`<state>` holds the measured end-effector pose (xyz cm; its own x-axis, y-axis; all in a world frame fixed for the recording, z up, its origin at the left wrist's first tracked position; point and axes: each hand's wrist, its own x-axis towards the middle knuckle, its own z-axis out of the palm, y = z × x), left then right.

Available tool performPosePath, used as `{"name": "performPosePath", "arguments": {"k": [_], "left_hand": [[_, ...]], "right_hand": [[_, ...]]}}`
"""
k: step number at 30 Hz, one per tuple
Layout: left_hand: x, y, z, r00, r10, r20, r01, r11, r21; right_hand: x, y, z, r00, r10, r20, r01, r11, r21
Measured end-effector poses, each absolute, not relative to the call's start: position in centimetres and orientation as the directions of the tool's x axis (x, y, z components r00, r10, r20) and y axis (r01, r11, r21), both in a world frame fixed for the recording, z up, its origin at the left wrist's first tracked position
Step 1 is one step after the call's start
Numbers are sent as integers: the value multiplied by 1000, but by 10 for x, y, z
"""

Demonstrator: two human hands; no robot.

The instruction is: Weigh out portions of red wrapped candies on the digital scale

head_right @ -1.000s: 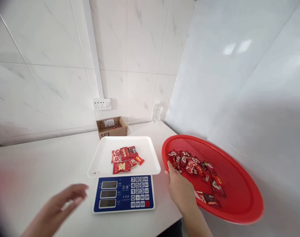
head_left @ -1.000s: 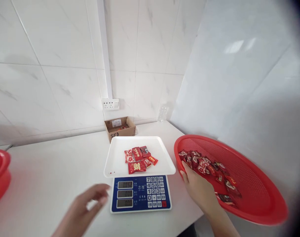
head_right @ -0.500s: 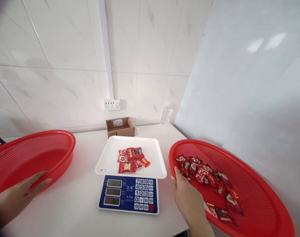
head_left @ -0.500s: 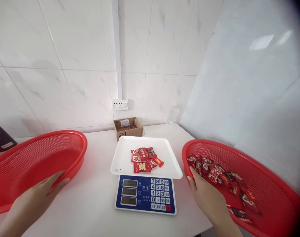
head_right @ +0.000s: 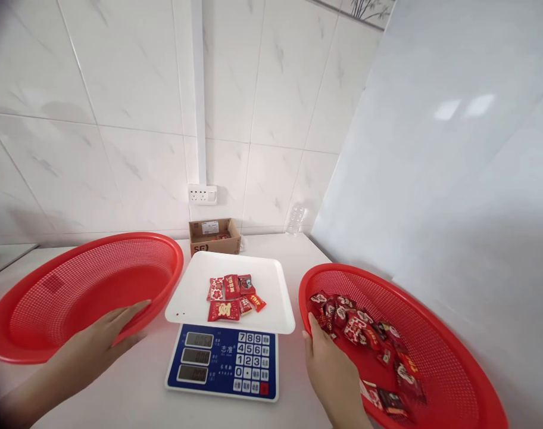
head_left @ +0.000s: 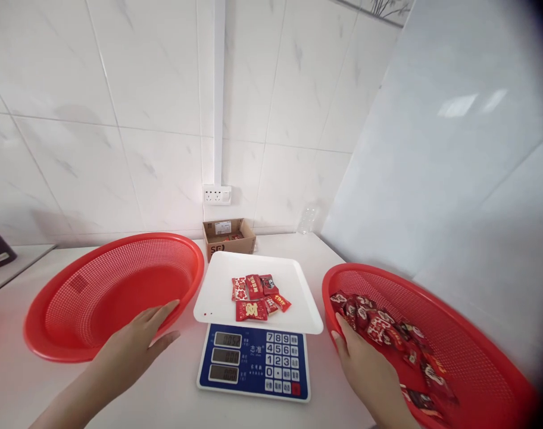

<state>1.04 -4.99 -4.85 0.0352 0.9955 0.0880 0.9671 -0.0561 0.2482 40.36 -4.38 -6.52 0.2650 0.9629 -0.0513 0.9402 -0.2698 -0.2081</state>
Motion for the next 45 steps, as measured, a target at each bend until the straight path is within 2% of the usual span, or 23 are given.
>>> {"name": "performPosePath", "arguments": {"k": [4,8,9,12,17,21,24,28,34,38,45], "left_hand": [[36,-38,-30,267,957,116,940,-285,189],[74,-8,-11,608,794,14,794,-608,28],[82,2,-9,660,751,-18,751,-660,-16],[101,32,-8,721,691,-42,690,-723,-45],[115,61,-18,732,678,-68,673,-735,-85],[119,67,-18,698,711,-84,707,-703,-71],[119,66,-9,637,764,-104,767,-641,-14],[120,60,1,501,849,-168,865,-484,132],[135,47,-4,483,835,-264,853,-380,358],[143,45,-6,505,822,-262,835,-388,389],[148,44,-2,500,828,-253,842,-397,365]], "right_hand": [[403,-44,-67,268,962,-55,946,-273,-176],[404,-44,-67,269,962,-49,946,-273,-176],[404,-44,-67,269,962,-44,946,-273,-178],[402,-44,-64,278,960,-40,944,-280,-174],[399,-47,-62,265,963,-42,947,-268,-174],[399,-48,-63,268,963,-35,946,-270,-179],[401,-47,-63,274,961,-41,943,-276,-187],[402,-47,-64,275,960,-44,942,-279,-188],[401,-46,-65,277,961,-19,945,-276,-178],[400,-47,-62,282,959,-44,943,-285,-170],[397,-48,-60,277,960,-33,945,-279,-170]]}}
